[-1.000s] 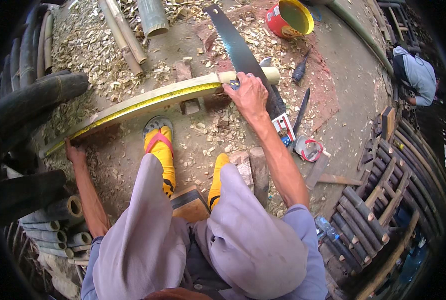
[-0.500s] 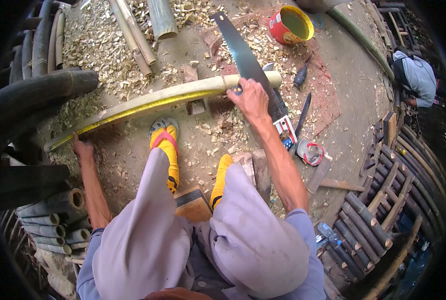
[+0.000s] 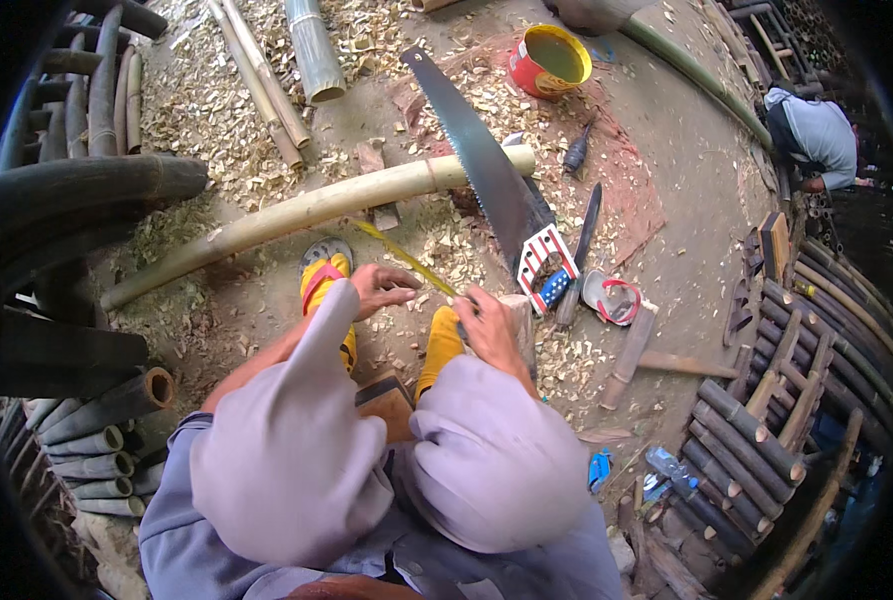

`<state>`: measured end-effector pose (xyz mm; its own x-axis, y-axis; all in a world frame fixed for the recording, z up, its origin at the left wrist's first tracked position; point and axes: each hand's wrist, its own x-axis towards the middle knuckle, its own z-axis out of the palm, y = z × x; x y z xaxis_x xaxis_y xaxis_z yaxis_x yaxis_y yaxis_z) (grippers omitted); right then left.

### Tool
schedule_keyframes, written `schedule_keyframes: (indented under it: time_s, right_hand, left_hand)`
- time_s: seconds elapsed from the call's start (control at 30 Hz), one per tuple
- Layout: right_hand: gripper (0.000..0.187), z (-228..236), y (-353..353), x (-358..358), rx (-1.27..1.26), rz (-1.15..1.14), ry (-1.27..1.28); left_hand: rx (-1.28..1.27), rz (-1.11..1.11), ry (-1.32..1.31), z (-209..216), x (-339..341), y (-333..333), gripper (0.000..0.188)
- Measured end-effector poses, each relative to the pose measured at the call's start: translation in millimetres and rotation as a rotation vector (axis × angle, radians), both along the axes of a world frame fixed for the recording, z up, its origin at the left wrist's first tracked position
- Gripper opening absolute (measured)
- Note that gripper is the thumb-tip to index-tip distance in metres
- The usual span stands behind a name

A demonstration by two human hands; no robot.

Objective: The person selects a bamboo pole and uses a knife to shave and taper one end. They then measure the pole with a tape measure and use a hand saw to cut it into smaller sections. The person repeats the measuring and cutting process on the remaining length of the bamboo.

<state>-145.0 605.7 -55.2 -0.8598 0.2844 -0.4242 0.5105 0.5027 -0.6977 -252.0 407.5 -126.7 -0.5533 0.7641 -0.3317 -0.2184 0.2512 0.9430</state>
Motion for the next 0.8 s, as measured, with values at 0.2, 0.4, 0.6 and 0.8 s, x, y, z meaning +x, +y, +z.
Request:
schedule_keyframes:
  time_s: [0.2,0.4,0.6,0.8]
  right_hand:
    - [0.023,-20,51,150,0.082,-0.510,-0.011]
    - [0.028,-40,77,269,0.285,-0.615,-0.225]
    - [0.045,-58,92,235,0.570,-0.450,-0.035]
    - [0.048,-77,123,136,0.290,-0.711,0.183]
  left_hand:
    - [-0.327,0.075,0.265,65,-81,-58,0.031]
    - [-0.834,-0.339,0.644,129,-133,-128,0.048]
    - [-0.970,-0.590,0.633,107,-118,-182,0.066]
    - [-1.154,-0.766,0.274,154,-143,-87,0.071]
